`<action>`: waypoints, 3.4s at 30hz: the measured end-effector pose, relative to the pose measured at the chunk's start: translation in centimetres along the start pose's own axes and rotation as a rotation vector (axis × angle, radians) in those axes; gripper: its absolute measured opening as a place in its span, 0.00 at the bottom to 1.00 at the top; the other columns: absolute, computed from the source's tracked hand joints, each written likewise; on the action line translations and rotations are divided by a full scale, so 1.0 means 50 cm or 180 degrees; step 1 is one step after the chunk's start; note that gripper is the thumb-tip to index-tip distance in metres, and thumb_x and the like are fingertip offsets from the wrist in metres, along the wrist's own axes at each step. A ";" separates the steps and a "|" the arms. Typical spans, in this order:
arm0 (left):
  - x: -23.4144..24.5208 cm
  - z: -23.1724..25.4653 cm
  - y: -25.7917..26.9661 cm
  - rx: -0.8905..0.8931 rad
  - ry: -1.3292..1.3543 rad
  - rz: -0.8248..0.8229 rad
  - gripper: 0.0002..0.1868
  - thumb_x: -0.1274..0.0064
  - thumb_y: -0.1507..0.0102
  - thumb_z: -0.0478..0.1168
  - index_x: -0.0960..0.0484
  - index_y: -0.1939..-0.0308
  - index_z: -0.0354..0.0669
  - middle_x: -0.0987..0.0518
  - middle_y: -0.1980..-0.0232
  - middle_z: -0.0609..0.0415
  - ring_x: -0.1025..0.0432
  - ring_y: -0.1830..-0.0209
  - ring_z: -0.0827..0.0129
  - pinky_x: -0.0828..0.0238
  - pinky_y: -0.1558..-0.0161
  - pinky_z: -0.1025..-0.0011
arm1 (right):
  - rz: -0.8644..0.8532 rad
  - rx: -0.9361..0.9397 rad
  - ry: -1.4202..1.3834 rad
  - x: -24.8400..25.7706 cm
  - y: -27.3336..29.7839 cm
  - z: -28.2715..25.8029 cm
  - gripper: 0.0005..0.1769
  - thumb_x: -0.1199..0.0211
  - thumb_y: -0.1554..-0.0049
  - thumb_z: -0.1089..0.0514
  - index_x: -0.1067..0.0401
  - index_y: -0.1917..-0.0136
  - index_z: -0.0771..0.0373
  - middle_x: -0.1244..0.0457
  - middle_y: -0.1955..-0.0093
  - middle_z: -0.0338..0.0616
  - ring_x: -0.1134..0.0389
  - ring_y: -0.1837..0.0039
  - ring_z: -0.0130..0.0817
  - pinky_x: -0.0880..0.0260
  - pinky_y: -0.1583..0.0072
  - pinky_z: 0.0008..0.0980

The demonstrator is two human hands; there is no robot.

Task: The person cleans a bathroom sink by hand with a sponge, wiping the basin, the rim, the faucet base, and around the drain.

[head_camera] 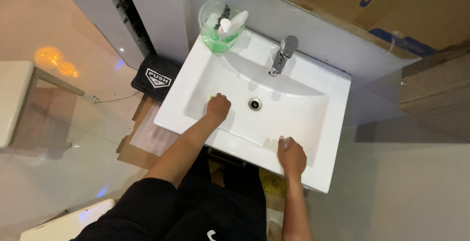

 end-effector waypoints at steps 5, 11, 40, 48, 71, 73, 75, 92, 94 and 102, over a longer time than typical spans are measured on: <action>-0.011 0.038 0.011 0.0082 0.0359 -0.0245 0.19 0.34 0.46 0.41 0.16 0.52 0.39 0.24 0.44 0.48 0.31 0.41 0.54 0.26 0.48 0.67 | 0.0097 0.0032 0.0060 -0.005 0.002 0.004 0.27 0.49 0.36 0.39 0.21 0.47 0.63 0.28 0.51 0.54 0.26 0.50 0.50 0.26 0.47 0.46; -0.024 0.085 0.019 -0.0092 0.0376 -0.0437 0.14 0.41 0.39 0.40 0.14 0.51 0.39 0.22 0.44 0.43 0.28 0.41 0.56 0.27 0.47 0.63 | 0.0050 0.0054 0.0056 0.000 0.001 -0.003 0.27 0.50 0.36 0.40 0.20 0.47 0.63 0.27 0.51 0.54 0.25 0.50 0.49 0.26 0.48 0.45; 0.066 -0.057 0.087 -0.0232 -0.0179 -0.0370 0.12 0.42 0.38 0.38 0.14 0.51 0.40 0.20 0.46 0.50 0.30 0.38 0.59 0.22 0.52 0.67 | -0.0193 -0.0064 0.0174 -0.021 -0.003 0.014 0.30 0.54 0.34 0.38 0.21 0.48 0.62 0.27 0.54 0.52 0.25 0.53 0.45 0.26 0.49 0.43; 0.110 -0.094 0.118 -0.0316 -0.0079 -0.0429 0.11 0.41 0.38 0.37 0.14 0.52 0.41 0.19 0.45 0.50 0.31 0.37 0.59 0.22 0.52 0.64 | 0.0013 0.0064 0.0049 -0.017 0.003 0.012 0.29 0.52 0.36 0.38 0.21 0.49 0.62 0.27 0.55 0.52 0.26 0.53 0.46 0.27 0.50 0.44; 0.131 -0.142 0.158 -0.0532 -0.0049 -0.0401 0.12 0.40 0.44 0.36 0.15 0.56 0.40 0.20 0.47 0.52 0.33 0.39 0.61 0.35 0.40 0.69 | -0.0205 -0.0152 0.0222 -0.024 -0.005 0.012 0.28 0.53 0.35 0.38 0.22 0.47 0.60 0.28 0.54 0.50 0.27 0.53 0.43 0.28 0.48 0.43; 0.141 -0.138 0.166 -0.0802 -0.0105 -0.0008 0.08 0.44 0.40 0.35 0.13 0.58 0.44 0.18 0.49 0.54 0.31 0.39 0.61 0.37 0.33 0.63 | -0.0302 -0.0205 0.0205 -0.030 -0.005 0.017 0.28 0.54 0.34 0.38 0.22 0.46 0.61 0.27 0.53 0.50 0.26 0.53 0.42 0.27 0.47 0.42; 0.151 -0.147 0.173 -0.0834 -0.0169 -0.0083 0.09 0.44 0.40 0.36 0.13 0.57 0.47 0.19 0.48 0.56 0.32 0.36 0.63 0.50 0.27 0.53 | -0.0172 -0.0058 0.0097 -0.025 -0.004 0.013 0.28 0.52 0.35 0.38 0.22 0.47 0.62 0.28 0.53 0.50 0.26 0.52 0.43 0.27 0.46 0.44; 0.224 -0.224 0.128 -0.0796 0.0559 0.0482 0.23 0.43 0.41 0.46 0.19 0.40 0.55 0.35 0.24 0.67 0.56 0.17 0.75 0.82 0.23 0.38 | -0.0283 -0.0384 0.0169 0.002 0.012 -0.028 0.29 0.52 0.35 0.39 0.21 0.52 0.63 0.28 0.56 0.54 0.26 0.52 0.51 0.28 0.47 0.45; 0.222 -0.221 0.118 -0.0699 0.0461 0.0504 0.23 0.45 0.39 0.47 0.20 0.39 0.55 0.38 0.22 0.67 0.59 0.17 0.73 0.83 0.23 0.37 | -0.0299 -0.0398 0.0198 -0.002 0.014 -0.023 0.29 0.53 0.35 0.39 0.21 0.51 0.63 0.27 0.55 0.54 0.26 0.52 0.50 0.28 0.47 0.45; 0.199 -0.222 0.154 -0.1067 0.0237 0.0832 0.37 0.47 0.40 0.50 0.34 0.26 0.48 0.50 0.18 0.56 0.62 0.18 0.64 0.73 0.23 0.56 | -0.0170 -0.0221 0.0265 -0.012 0.010 -0.013 0.29 0.53 0.35 0.38 0.21 0.47 0.61 0.28 0.52 0.52 0.27 0.50 0.48 0.28 0.45 0.46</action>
Point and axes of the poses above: each hand's wrist, its own y-axis away from the middle knuckle, its own x-axis out of the back of the hand, z = x × y, the point moved 5 cm from there along -y, towards the middle knuckle
